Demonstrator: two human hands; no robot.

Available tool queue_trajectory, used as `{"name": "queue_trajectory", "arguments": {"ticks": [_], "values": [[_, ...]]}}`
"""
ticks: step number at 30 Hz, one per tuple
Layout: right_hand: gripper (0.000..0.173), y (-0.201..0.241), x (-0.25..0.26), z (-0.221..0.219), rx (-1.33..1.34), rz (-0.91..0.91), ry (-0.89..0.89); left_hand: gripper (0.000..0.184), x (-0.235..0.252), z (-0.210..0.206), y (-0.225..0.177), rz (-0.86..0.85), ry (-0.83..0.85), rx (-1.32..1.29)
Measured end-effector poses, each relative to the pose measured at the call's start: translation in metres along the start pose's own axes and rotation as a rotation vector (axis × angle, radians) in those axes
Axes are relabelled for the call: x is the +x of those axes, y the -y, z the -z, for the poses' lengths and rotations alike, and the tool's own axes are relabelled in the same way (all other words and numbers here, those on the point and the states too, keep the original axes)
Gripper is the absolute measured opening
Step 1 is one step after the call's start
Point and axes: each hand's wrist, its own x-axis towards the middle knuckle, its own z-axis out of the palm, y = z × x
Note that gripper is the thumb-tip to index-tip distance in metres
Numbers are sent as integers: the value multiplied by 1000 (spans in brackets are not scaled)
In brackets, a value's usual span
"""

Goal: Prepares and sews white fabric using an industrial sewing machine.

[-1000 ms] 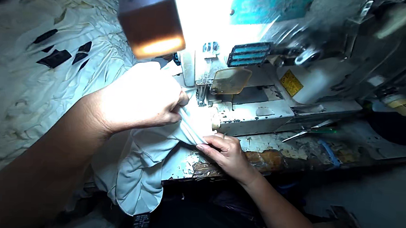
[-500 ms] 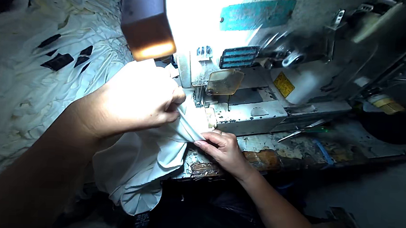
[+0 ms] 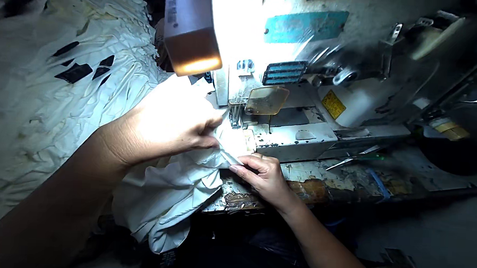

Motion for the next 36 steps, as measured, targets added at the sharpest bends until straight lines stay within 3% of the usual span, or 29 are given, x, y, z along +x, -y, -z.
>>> {"name": "queue_trajectory", "arguments": {"ticks": [12,16,18,21,24,29,33,36], "values": [[18,2,0,1,30,-9,-9,44,-5,1,-12,-59,-73,3],[18,3,0,1,34,-7,-9,47,-9,-3,-12,-2,-110,-43],[18,10,-8,1,28,-6,-13,45,-18,-18,-30,35,-208,-70],[17,27,-23,-2,65,10,-38,27,-36,-74,-60,131,-298,-133],[18,36,-32,-2,61,-24,-64,28,-47,-105,-56,222,-359,-98],[19,38,-32,-2,4,5,-97,32,-32,-60,-58,229,-264,-69],[19,24,-24,-7,-37,7,-112,38,-36,-91,-22,202,-222,40],[19,9,-10,-14,-68,12,-114,32,-19,-79,-31,344,-185,-6]]}}
